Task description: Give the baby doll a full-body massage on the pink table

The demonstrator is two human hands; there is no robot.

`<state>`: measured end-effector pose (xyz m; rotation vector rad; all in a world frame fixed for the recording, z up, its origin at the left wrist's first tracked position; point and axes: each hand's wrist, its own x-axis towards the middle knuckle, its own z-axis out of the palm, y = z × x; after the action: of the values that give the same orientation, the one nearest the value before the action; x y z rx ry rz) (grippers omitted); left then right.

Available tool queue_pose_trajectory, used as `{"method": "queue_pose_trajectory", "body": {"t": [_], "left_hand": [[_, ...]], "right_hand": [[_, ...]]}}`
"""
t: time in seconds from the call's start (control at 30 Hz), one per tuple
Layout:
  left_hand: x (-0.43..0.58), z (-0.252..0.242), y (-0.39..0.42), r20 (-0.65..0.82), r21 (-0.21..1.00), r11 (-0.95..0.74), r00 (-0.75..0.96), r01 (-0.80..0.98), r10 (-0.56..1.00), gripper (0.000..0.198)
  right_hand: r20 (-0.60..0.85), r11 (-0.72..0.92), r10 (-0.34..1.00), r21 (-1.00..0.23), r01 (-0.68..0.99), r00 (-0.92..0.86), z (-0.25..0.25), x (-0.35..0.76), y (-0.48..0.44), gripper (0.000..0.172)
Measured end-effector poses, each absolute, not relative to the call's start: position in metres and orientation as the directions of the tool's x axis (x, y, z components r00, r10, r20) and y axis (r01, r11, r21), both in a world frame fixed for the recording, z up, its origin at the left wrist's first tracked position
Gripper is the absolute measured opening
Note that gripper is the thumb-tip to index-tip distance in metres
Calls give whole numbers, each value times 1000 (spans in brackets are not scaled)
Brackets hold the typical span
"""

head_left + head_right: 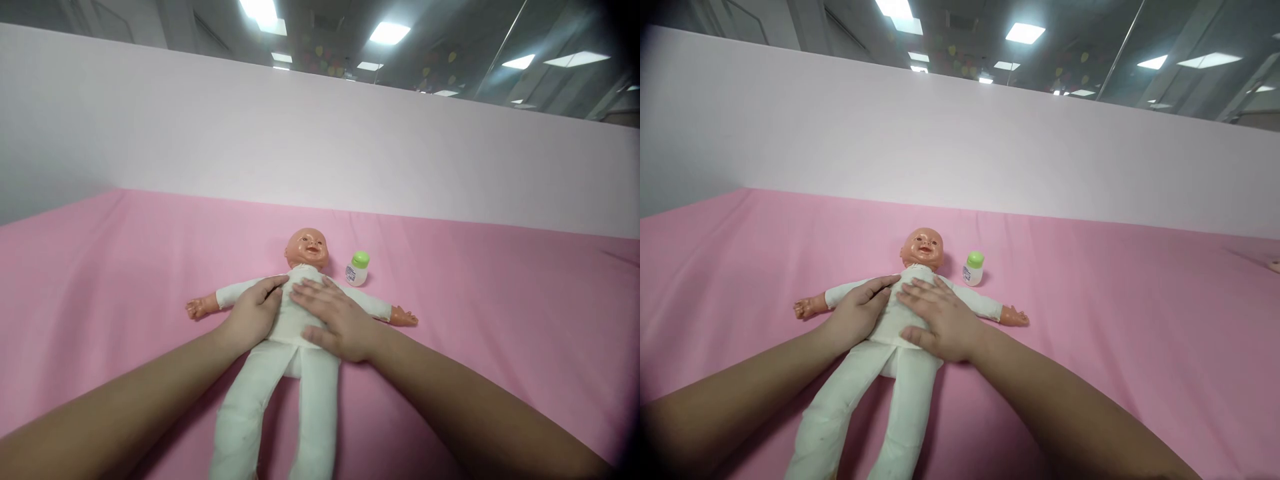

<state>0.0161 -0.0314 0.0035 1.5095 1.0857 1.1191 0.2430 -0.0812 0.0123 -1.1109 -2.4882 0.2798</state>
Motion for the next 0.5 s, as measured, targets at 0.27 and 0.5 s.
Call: {"method": "queue_pose_trajectory", "body": {"t": [0.27,0.5], "left_hand": [[17,8,-33,246,950,-282,236,135,940,33],[13,44,-74,337,878,-479,681,22,650,32]], "right_hand": [[285,394,914,-455,798,-289,6,261,-66,58],[315,346,929,-547,762,-196,3,263,-58,56]]}}
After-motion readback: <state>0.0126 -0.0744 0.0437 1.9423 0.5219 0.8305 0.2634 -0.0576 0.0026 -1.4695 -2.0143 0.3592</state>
